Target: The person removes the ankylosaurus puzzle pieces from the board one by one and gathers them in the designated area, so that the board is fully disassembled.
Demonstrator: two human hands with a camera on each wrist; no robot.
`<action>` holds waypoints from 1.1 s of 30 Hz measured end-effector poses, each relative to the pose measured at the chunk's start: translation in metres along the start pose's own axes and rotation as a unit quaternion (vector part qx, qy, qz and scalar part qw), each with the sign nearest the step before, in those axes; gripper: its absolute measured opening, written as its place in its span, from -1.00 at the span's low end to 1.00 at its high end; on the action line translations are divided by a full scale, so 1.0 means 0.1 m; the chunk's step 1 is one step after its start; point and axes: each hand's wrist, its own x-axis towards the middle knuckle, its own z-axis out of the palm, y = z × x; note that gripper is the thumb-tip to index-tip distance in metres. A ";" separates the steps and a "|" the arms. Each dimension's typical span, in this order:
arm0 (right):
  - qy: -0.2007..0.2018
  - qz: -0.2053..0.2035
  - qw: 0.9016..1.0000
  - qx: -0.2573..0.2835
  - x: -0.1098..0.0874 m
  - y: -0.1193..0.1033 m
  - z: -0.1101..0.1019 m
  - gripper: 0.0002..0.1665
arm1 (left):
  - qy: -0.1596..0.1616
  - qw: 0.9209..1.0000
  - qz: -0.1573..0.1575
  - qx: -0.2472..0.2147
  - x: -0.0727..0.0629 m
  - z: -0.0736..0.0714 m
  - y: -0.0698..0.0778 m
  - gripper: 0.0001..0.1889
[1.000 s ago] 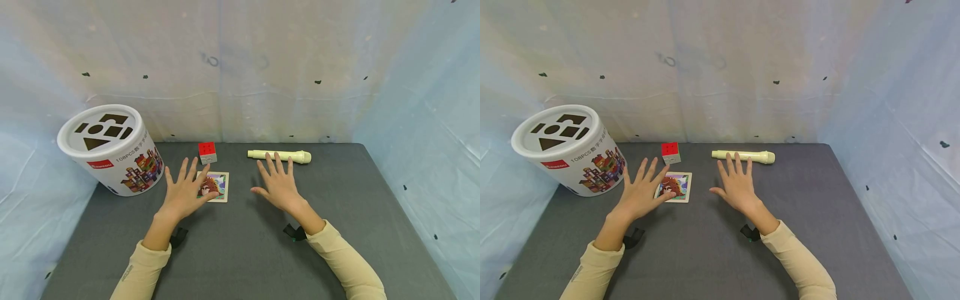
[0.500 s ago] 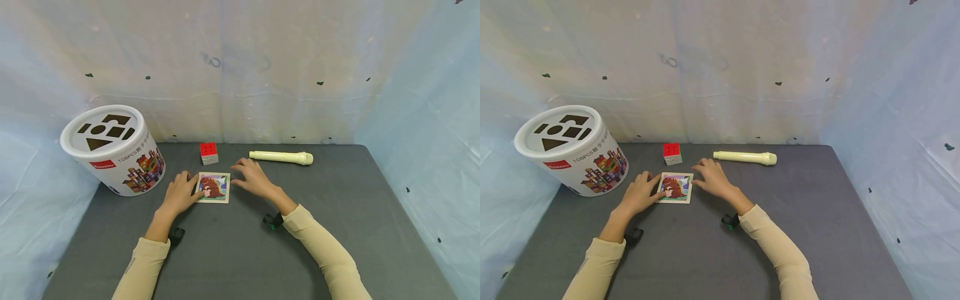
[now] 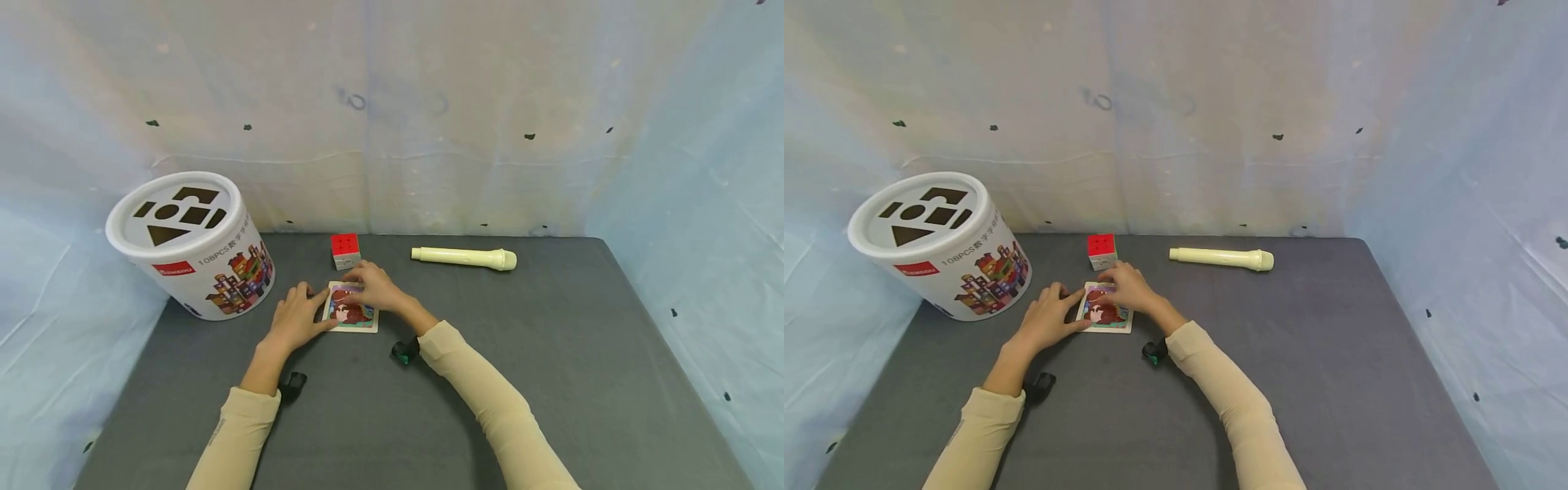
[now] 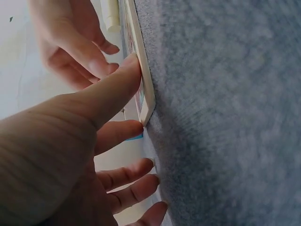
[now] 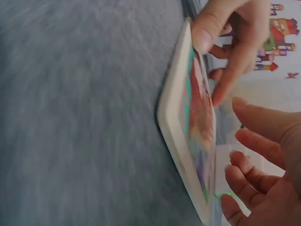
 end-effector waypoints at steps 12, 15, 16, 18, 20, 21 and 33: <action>0.012 0.044 0.999 -0.010 0.12 -0.13 0.20 -0.61 | 0.001 1.000 -0.002 0.003 -0.02 0.01 0.03 -0.19; 0.016 0.053 0.998 -0.012 0.13 -0.14 0.21 -0.62 | -0.003 1.000 -0.004 0.004 -0.02 0.00 0.02 -0.19; 0.017 0.054 0.998 -0.014 0.14 -0.15 0.21 -0.62 | -0.003 1.000 -0.004 0.004 -0.02 -0.01 0.02 -0.19; 0.018 0.058 0.998 -0.013 0.15 -0.15 0.20 -0.63 | -0.004 1.000 -0.004 0.003 -0.02 -0.01 0.02 -0.19; 0.018 0.061 0.998 -0.019 0.15 -0.15 0.21 -0.63 | -0.004 1.000 -0.003 0.004 -0.02 -0.01 0.01 -0.19; 0.017 0.062 0.998 -0.021 0.15 -0.15 0.21 -0.62 | -0.004 1.000 -0.003 0.004 -0.02 -0.01 0.01 -0.19; 0.004 0.079 0.997 -0.013 0.16 -0.18 0.18 -0.61 | -0.004 1.000 -0.003 0.000 -0.02 0.00 0.01 -0.20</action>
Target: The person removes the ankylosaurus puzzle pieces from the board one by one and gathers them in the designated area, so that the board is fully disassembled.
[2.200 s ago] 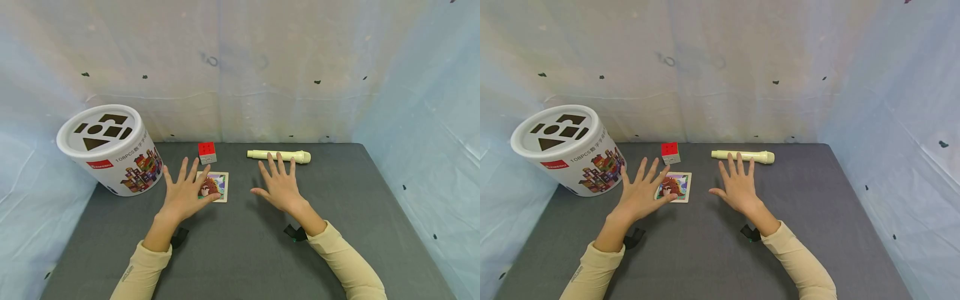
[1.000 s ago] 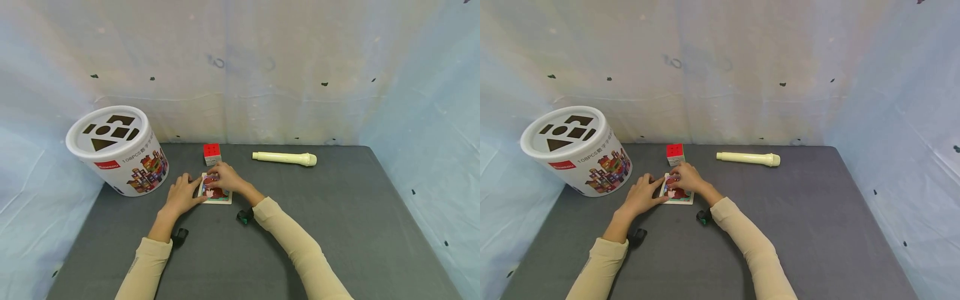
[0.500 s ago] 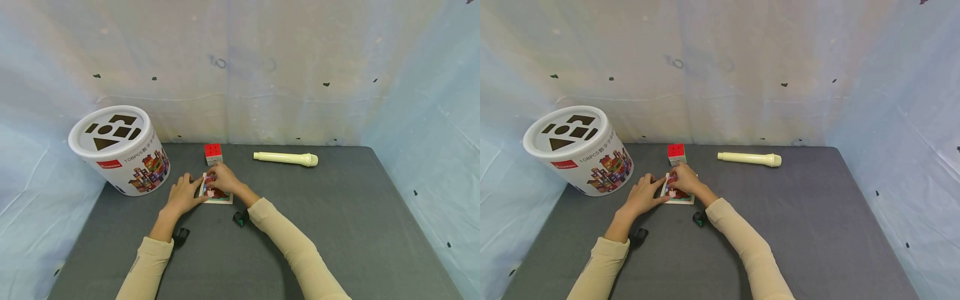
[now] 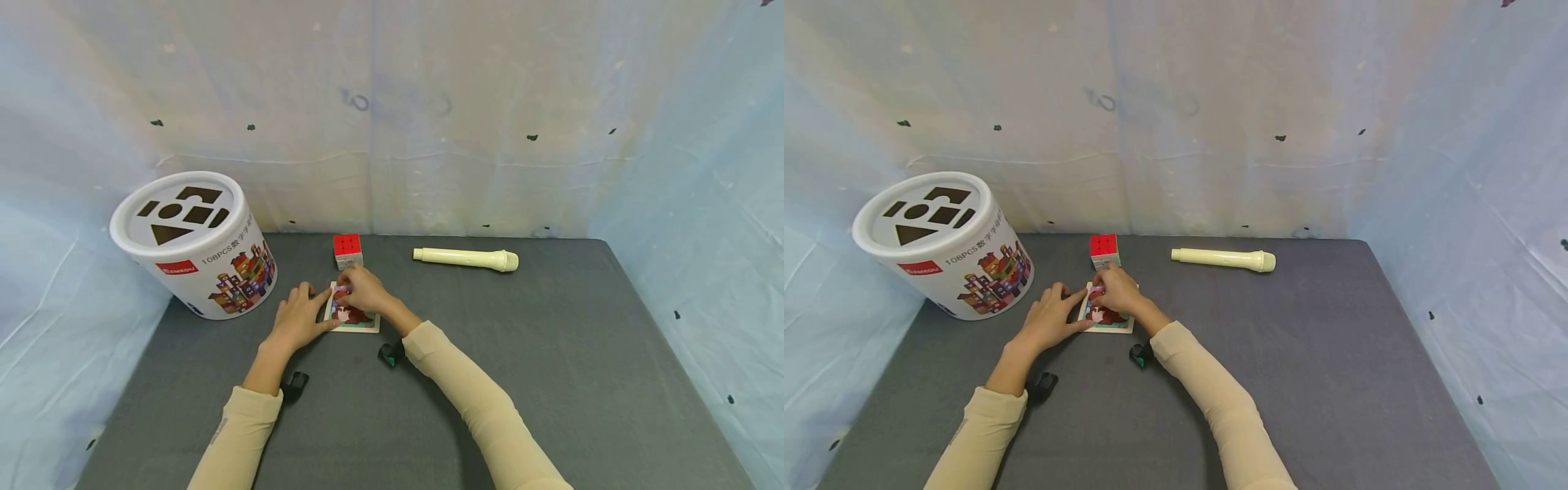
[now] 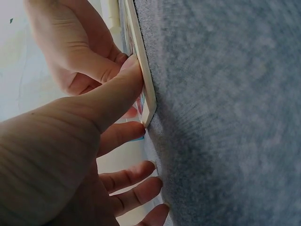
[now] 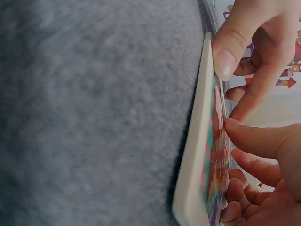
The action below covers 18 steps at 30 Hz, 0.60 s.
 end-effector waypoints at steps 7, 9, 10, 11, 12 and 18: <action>-0.004 0.006 1.000 0.001 0.01 -0.01 0.01 -0.58 | 0.000 1.000 -0.003 -0.001 0.00 -0.01 0.01 -0.20; -0.007 0.004 1.000 -0.003 0.02 -0.01 0.01 -0.57 | 0.000 1.000 -0.003 -0.003 -0.01 -0.01 0.01 -0.20; -0.008 0.003 1.000 -0.005 0.02 -0.01 0.01 -0.57 | 0.000 1.000 -0.003 -0.003 -0.01 -0.01 0.01 -0.20; -0.008 0.003 1.000 -0.006 0.02 -0.02 0.02 -0.57 | -0.001 1.000 -0.004 -0.004 -0.01 -0.01 0.01 -0.20; -0.008 0.005 1.000 -0.004 0.03 -0.02 0.02 -0.58 | -0.001 1.000 -0.004 -0.004 -0.01 -0.01 0.01 -0.20; 0.027 0.020 0.999 0.042 0.04 -0.03 0.03 -0.73 | -0.002 1.000 -0.005 0.000 0.00 0.00 0.01 -0.20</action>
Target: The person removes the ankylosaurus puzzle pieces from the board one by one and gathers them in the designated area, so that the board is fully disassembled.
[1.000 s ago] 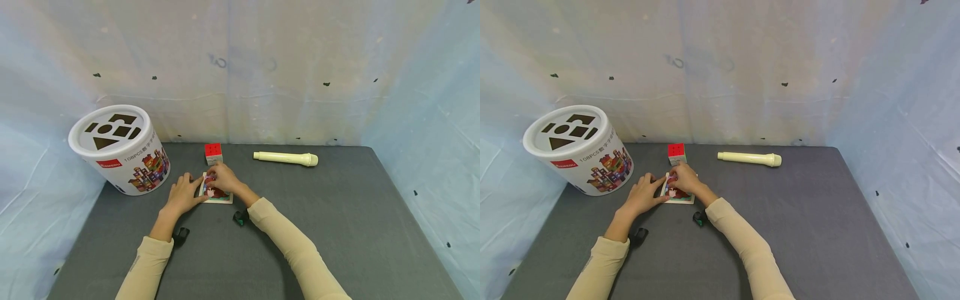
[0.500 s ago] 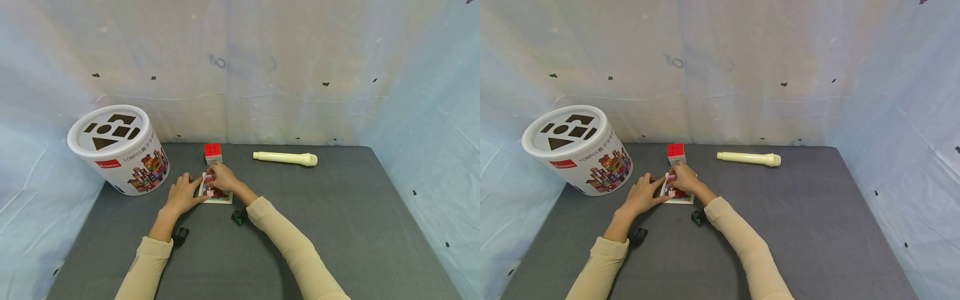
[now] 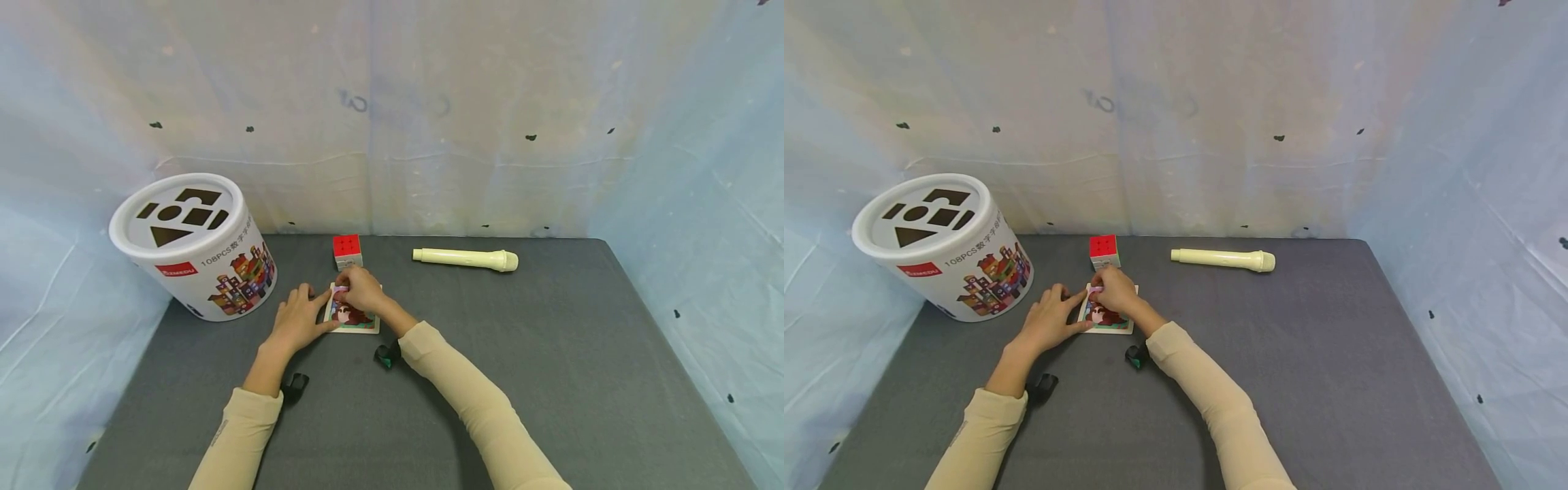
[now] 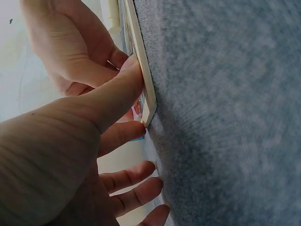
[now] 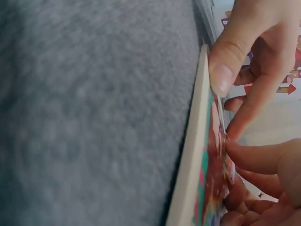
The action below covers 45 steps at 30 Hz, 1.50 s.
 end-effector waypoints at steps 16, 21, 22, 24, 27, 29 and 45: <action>0.061 0.034 0.980 0.185 0.05 0.08 -0.01 -0.89 | -0.009 1.000 -0.005 0.003 0.02 -0.01 0.00 -0.20; 0.089 0.046 0.970 0.220 -0.01 0.14 -0.14 -0.87 | -0.018 1.000 -0.011 0.005 0.02 0.00 0.02 -0.20; 0.092 0.049 0.969 0.225 -0.03 0.16 -0.17 -0.87 | -0.020 1.000 -0.012 0.005 0.02 -0.01 0.02 -0.20; 0.095 0.055 0.968 0.227 -0.07 0.22 -0.24 -0.87 | -0.023 1.000 -0.014 0.006 0.02 -0.01 0.02 -0.20; 0.093 0.063 0.968 0.225 -0.13 0.34 -0.33 -0.88 | -0.023 1.000 -0.016 0.006 0.02 -0.01 0.02 -0.21; 0.091 0.068 0.970 0.215 -0.17 0.42 -0.40 -0.89 | -0.022 1.000 -0.017 0.005 0.01 -0.01 0.02 -0.21; 0.072 0.083 0.984 0.140 -0.37 0.64 -0.55 -0.87 | -0.010 1.000 -0.009 0.011 0.01 -0.01 0.03 -0.22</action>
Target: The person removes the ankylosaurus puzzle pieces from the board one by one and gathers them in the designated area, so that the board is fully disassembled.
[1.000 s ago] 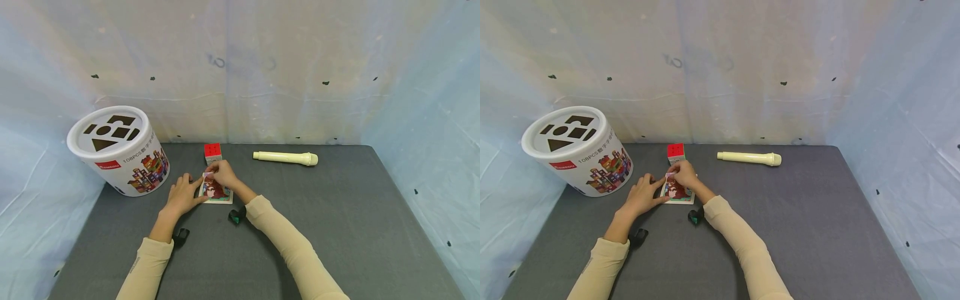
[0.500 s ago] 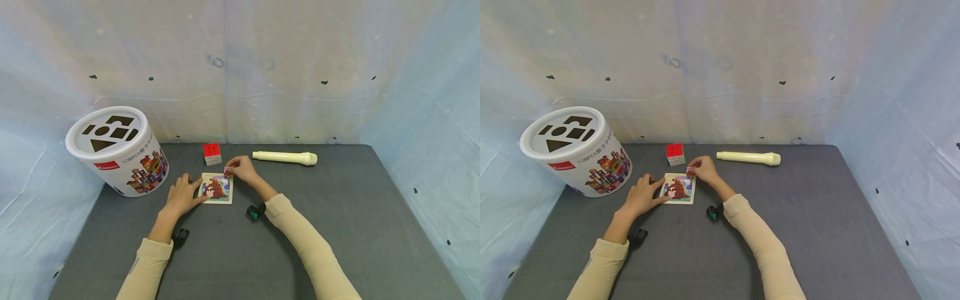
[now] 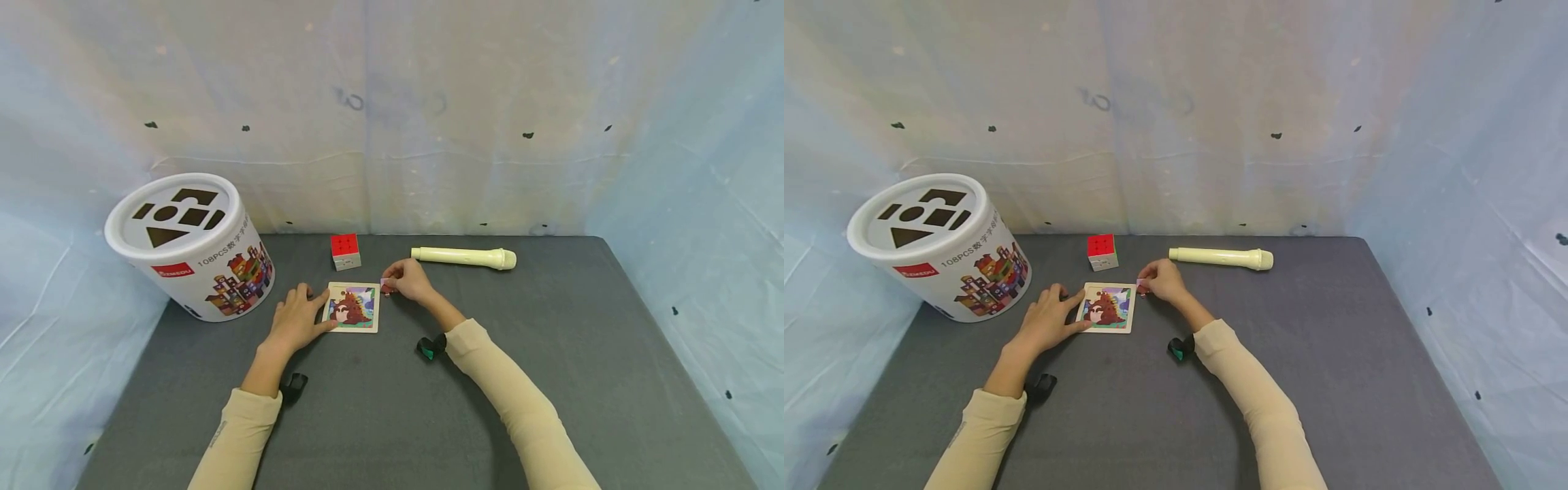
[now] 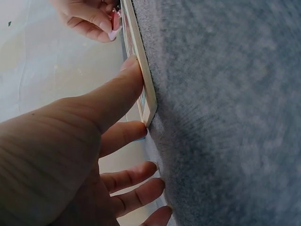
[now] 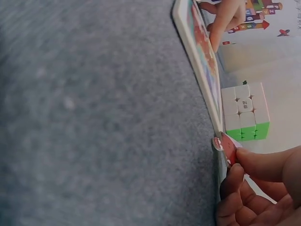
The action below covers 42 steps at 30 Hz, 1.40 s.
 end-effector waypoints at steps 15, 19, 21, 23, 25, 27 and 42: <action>-0.019 -0.037 0.994 -0.099 -0.05 0.00 0.02 -0.80 | -0.001 1.000 0.001 -0.001 -0.01 0.00 -0.01 -0.21; -0.017 -0.040 0.993 -0.114 -0.06 0.00 0.03 -0.81 | -0.004 1.000 -0.002 -0.003 -0.01 0.00 -0.01 -0.21; -0.016 -0.041 0.992 -0.121 -0.07 0.01 0.04 -0.81 | -0.006 1.000 -0.003 -0.003 -0.01 0.00 -0.01 -0.21; -0.014 -0.041 0.991 -0.127 -0.07 0.01 0.04 -0.81 | -0.006 1.000 -0.002 -0.003 -0.02 0.00 -0.01 -0.21; -0.011 -0.041 0.990 -0.132 -0.08 0.02 0.04 -0.81 | -0.005 1.000 -0.001 -0.002 -0.02 0.00 -0.01 -0.21; -0.009 -0.043 0.990 -0.135 -0.08 0.02 0.04 -0.81 | -0.003 1.000 -0.001 -0.001 -0.02 0.00 -0.01 -0.21; 0.005 -0.054 0.988 -0.146 -0.09 0.04 0.07 -0.79 | -0.001 1.000 0.000 -0.002 -0.01 0.02 -0.02 -0.21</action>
